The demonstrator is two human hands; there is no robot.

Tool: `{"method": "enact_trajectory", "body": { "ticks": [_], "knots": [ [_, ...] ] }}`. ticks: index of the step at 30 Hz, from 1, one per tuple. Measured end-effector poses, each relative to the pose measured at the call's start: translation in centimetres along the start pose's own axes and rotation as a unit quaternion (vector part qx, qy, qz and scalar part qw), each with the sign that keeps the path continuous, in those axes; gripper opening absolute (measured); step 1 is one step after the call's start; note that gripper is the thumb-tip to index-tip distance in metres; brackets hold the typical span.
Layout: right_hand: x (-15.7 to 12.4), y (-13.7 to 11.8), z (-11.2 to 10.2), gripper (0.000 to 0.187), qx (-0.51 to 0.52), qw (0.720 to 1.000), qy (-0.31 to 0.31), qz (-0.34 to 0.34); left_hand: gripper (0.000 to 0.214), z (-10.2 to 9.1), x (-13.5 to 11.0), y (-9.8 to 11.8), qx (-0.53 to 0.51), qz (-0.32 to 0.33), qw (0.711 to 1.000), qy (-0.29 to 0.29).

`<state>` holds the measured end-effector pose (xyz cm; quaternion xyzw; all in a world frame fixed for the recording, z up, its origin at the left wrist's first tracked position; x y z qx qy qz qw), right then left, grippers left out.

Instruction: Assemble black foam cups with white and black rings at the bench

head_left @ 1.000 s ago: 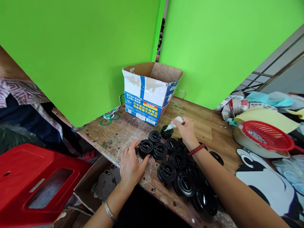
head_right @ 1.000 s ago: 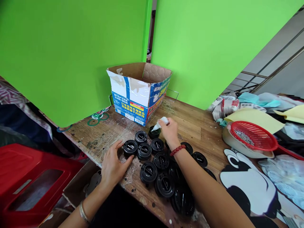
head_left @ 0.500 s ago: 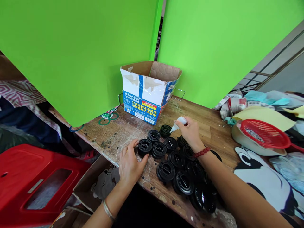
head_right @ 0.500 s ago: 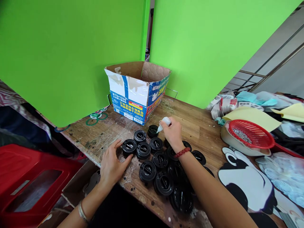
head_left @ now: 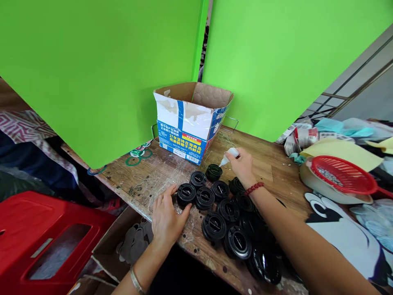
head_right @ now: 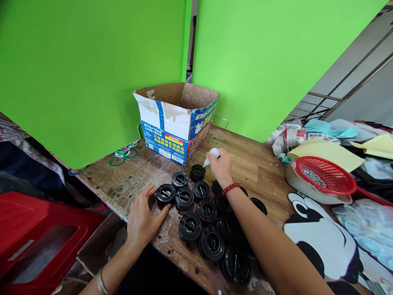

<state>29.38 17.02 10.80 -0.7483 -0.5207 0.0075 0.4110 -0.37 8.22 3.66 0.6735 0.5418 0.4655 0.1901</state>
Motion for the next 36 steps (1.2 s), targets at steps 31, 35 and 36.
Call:
{"method": "enact_trajectory", "body": {
  "ticks": [31,35,36],
  "knots": [
    [-2.1,1.7,-3.3,0.040,0.052,0.996,0.006,0.069,0.063,0.0,0.1,0.0,-0.007,-0.005,1.000,-0.005],
    [-4.0,2.2,-4.4,0.044,0.097,0.990,-0.018,0.100,0.063,0.0,0.1,0.0,-0.003,-0.009,1.000,-0.010],
    [-4.6,2.2,-4.6,0.043,0.106,0.988,-0.027,0.104,0.063,0.0,0.1,0.0,-0.002,-0.010,1.000,-0.010]
  ]
}}
Point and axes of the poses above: each hand's wrist, its own x-axis towards the middle knuckle, its own z-axis out of the palm, y = z × x, the point moved 9 cm from there along x, towards the middle knuckle, and after that the axes turned 15 degrees about -x, right-handed, at the moved point
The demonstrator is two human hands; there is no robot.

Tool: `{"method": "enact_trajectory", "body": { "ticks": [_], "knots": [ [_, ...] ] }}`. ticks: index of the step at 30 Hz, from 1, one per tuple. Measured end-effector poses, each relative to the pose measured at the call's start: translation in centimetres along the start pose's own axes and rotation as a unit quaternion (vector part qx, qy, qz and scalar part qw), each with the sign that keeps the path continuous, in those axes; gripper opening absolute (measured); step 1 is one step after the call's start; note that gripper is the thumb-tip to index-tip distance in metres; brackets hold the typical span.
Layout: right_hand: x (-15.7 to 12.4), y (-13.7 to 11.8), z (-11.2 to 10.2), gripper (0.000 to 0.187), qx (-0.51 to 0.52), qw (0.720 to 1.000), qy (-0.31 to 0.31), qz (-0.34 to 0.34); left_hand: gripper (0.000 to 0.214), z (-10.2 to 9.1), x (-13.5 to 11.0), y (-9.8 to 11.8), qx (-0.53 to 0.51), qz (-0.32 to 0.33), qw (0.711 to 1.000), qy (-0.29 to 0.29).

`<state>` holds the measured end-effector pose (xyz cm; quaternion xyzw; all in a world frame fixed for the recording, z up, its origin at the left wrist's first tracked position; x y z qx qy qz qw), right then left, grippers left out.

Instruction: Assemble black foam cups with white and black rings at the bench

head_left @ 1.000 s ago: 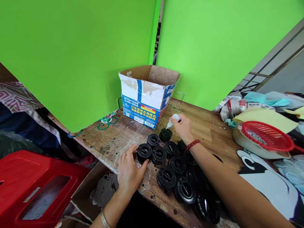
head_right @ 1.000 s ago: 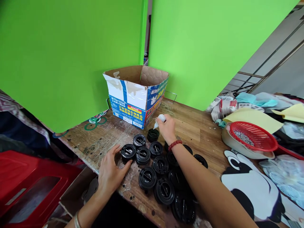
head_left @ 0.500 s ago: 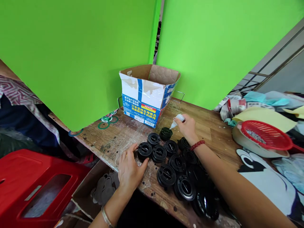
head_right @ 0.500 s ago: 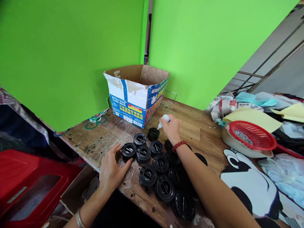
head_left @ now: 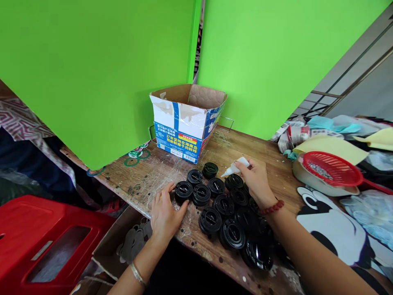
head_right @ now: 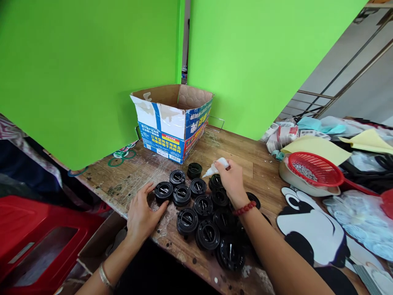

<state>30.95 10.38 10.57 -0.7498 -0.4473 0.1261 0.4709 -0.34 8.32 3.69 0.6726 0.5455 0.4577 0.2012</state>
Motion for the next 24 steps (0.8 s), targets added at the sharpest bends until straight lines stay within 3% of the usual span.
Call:
{"method": "enact_trajectory", "body": {
  "ticks": [5,10,16,24],
  "knots": [
    [-2.9,0.0,0.0,0.038,0.036,0.998,-0.052,0.026,0.062,0.0,0.0,0.1,0.006,0.001,1.000,-0.002],
    [-4.1,0.1,0.3,0.042,0.045,0.996,-0.066,0.026,0.064,0.0,0.0,0.1,0.005,0.000,1.000,-0.003],
    [-4.3,-0.1,1.1,0.044,-0.001,0.997,-0.080,-0.005,0.065,0.0,0.0,0.0,0.007,-0.003,1.000,-0.004],
    [-5.1,-1.8,2.2,0.032,-0.038,0.992,-0.092,-0.081,0.066,0.0,0.0,0.1,0.002,0.011,1.000,0.001]
  ]
}}
Point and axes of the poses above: each hand's wrist, its own x-axis towards the middle knuckle, its own z-axis out of the palm, y = z × x, the point moved 9 cm from there along x, towards the middle knuckle, and after that the axes turned 15 degrees about -x, right-handed, at the moved point
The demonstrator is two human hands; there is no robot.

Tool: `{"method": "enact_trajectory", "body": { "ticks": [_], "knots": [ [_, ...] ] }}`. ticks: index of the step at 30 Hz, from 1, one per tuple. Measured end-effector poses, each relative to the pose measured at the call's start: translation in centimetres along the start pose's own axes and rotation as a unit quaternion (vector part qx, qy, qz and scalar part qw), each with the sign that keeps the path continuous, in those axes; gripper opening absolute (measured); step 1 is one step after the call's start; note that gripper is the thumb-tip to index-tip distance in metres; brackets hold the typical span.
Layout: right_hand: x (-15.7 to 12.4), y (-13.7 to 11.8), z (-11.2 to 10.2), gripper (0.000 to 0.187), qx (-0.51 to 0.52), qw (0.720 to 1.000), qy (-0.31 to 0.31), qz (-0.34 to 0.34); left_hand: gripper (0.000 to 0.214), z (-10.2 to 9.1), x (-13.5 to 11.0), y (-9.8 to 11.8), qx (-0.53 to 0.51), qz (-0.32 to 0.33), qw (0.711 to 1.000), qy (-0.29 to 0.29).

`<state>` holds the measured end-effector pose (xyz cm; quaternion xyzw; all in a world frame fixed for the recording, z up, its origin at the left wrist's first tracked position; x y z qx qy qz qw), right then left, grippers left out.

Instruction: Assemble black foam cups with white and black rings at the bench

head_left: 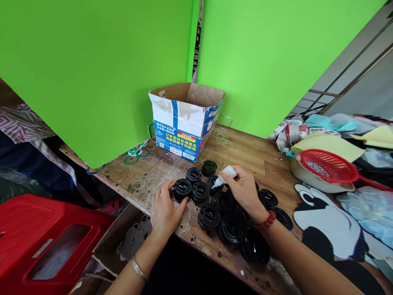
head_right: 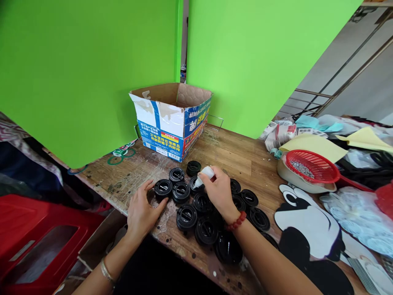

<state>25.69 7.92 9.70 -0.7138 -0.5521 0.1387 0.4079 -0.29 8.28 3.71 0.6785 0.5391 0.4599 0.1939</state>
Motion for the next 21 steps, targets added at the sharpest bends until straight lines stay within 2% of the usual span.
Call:
{"method": "enact_trajectory", "body": {
  "ticks": [9,16,21],
  "knots": [
    [1.5,-2.6,0.8,0.027,-0.087,0.992,0.035,-0.080,0.066,0.0,-0.1,-0.1,-0.001,-0.004,1.000,-0.002],
    [3.0,-1.6,-0.5,0.030,-0.100,0.991,0.061,-0.066,0.066,-0.2,-0.1,0.1,0.002,0.004,1.000,0.003],
    [2.4,-0.1,-2.1,0.032,-0.110,0.991,0.061,-0.041,0.066,0.0,0.0,0.0,0.003,-0.004,1.000,0.000]
  ]
}}
Point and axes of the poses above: each hand's wrist, its own x-axis towards the middle knuckle, its own z-axis out of the palm, y = z × x, the point moved 9 cm from there along x, towards the middle knuckle, and after that the axes turned 15 degrees about -x, right-handed, at the moved point
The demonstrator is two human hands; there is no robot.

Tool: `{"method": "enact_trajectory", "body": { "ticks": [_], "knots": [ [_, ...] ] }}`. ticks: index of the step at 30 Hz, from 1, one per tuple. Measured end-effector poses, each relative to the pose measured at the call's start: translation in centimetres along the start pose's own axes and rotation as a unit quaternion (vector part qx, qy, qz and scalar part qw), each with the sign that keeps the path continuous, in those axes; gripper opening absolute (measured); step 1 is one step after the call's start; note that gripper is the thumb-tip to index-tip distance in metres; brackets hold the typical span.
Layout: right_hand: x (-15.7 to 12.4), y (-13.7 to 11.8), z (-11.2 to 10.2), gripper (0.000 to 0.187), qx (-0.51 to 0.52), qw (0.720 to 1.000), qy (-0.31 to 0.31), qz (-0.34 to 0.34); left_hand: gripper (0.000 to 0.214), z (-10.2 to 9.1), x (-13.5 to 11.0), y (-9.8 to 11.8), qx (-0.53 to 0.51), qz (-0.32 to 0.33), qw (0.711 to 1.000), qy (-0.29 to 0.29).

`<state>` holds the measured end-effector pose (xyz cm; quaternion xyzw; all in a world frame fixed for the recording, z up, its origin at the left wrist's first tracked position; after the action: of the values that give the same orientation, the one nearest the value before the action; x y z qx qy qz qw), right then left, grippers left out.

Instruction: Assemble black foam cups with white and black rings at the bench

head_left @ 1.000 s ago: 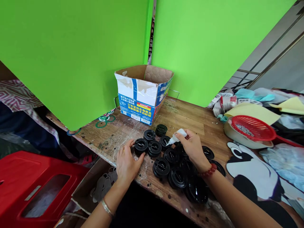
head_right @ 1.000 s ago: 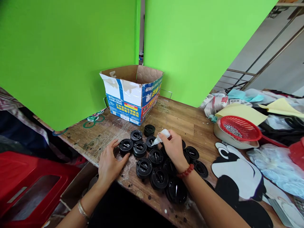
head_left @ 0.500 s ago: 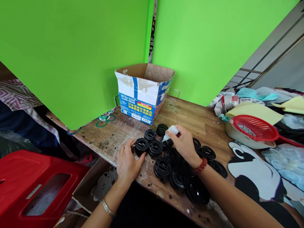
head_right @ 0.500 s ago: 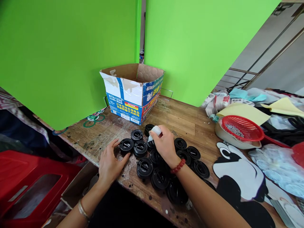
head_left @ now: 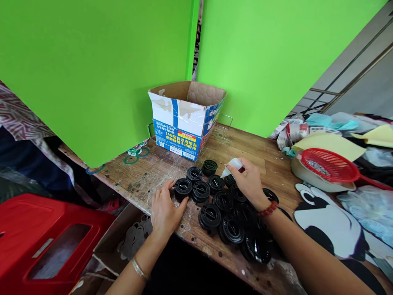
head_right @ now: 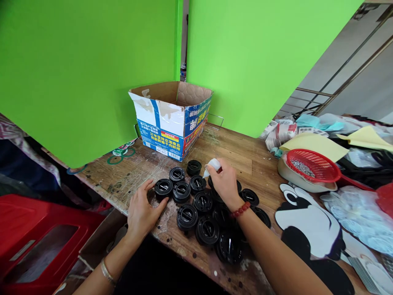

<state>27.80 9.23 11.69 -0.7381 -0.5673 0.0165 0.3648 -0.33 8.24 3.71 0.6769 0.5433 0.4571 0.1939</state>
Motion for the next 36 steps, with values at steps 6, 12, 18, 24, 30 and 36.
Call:
{"method": "enact_trajectory", "body": {
  "ticks": [6,12,18,24,30,36],
  "knots": [
    [-2.3,0.3,-1.3,0.030,-0.016,1.000,0.002,0.002,0.064,0.1,0.1,0.0,0.009,0.005,1.000,-0.002],
    [-3.5,0.7,-1.3,0.033,0.025,0.999,-0.003,0.034,0.064,0.0,0.0,0.0,0.013,0.006,1.000,0.000],
    [-1.3,5.0,-2.8,0.041,0.131,0.981,0.036,0.137,0.063,-0.1,0.1,0.2,0.012,0.010,1.000,0.002],
    [0.1,6.8,-4.4,0.037,0.111,0.980,0.063,0.153,0.063,-0.1,0.1,-0.1,0.014,0.010,1.000,0.001],
    [0.4,6.4,-3.5,0.036,0.107,0.984,0.057,0.132,0.064,-0.1,0.2,-0.2,0.016,-0.006,1.000,0.000],
    [1.5,6.5,-2.6,0.039,0.091,0.986,0.072,0.116,0.061,0.0,0.2,-0.1,0.021,-0.011,1.000,-0.005]
  ]
}}
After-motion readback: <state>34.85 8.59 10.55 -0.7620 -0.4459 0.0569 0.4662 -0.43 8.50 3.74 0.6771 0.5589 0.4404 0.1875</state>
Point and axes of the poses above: each hand's wrist, its own x-axis towards the middle knuckle, its own z-axis out of the palm, y = z × x, the point moved 9 cm from there along x, towards the middle knuckle, and after that the axes turned 15 degrees about -x, right-handed, at the moved point
